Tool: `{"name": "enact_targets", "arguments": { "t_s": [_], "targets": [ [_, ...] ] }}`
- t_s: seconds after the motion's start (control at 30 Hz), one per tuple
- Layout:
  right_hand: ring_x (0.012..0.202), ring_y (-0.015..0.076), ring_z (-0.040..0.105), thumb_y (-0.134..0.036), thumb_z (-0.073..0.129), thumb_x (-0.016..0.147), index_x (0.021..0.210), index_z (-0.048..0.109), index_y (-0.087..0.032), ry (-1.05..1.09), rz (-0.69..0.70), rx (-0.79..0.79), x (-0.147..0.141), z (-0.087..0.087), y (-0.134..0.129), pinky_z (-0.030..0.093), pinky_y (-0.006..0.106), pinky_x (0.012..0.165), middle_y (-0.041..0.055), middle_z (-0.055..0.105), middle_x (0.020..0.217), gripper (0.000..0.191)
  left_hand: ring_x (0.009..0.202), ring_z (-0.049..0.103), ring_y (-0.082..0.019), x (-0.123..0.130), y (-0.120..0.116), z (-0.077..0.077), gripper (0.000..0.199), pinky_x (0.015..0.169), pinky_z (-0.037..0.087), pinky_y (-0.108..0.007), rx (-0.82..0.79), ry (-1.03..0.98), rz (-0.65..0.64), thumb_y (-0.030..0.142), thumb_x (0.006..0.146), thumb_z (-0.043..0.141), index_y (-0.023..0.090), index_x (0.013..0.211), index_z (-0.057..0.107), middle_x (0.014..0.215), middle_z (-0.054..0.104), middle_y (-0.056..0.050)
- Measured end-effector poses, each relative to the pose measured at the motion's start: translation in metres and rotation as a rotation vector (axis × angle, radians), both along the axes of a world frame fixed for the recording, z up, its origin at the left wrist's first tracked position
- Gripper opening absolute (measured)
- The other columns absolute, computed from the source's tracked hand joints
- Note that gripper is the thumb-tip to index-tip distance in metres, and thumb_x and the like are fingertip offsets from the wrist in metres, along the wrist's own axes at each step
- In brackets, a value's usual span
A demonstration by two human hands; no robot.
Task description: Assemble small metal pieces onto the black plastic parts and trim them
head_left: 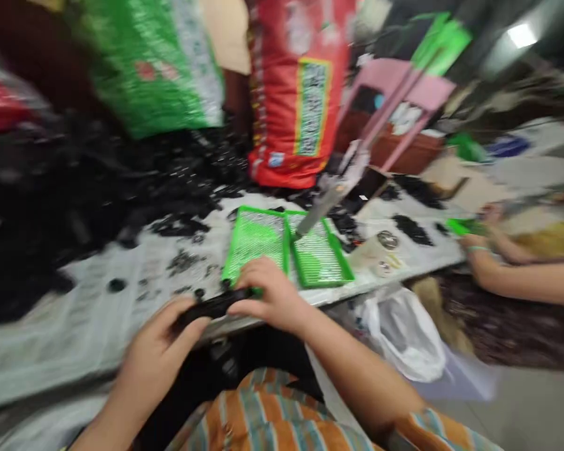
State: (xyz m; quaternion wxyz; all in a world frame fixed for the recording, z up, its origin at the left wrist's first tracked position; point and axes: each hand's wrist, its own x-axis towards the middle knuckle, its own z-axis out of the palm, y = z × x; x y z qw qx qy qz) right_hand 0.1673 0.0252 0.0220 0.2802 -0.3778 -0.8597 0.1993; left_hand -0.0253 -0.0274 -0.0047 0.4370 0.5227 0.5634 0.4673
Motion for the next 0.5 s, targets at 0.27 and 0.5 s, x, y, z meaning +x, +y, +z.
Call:
{"name": "enact_targets", "arguments": {
  "t_s": [0.27,0.5],
  "targets": [
    [0.100,0.0217,0.054,-0.036,0.062,0.080,0.088,0.058,-0.021,0.173,0.075,-0.043,0.014,-0.019,0.005,0.033,0.044,0.095,0.0042,0.065,0.089,0.017,0.083,0.054,-0.017,0.001,-0.003,-0.017,0.005,0.075,0.042,-0.026,0.187,0.190,-0.025,0.022,0.081,0.057,0.020,0.083,0.061,0.086,0.058,-0.003],
    [0.096,0.0221,0.054,-0.032,0.057,0.082,0.086,0.056,-0.021,0.268,0.081,-0.131,0.013,-0.034,0.010,0.035,0.046,0.094,0.0050,0.062,0.088,0.012,0.076,0.054,-0.016,0.008,-0.004,-0.010,0.003,0.073,0.042,-0.027,0.223,0.233,-0.007,0.020,0.079,0.059,0.019,0.079,0.056,0.079,0.057,-0.002]
  ]
}}
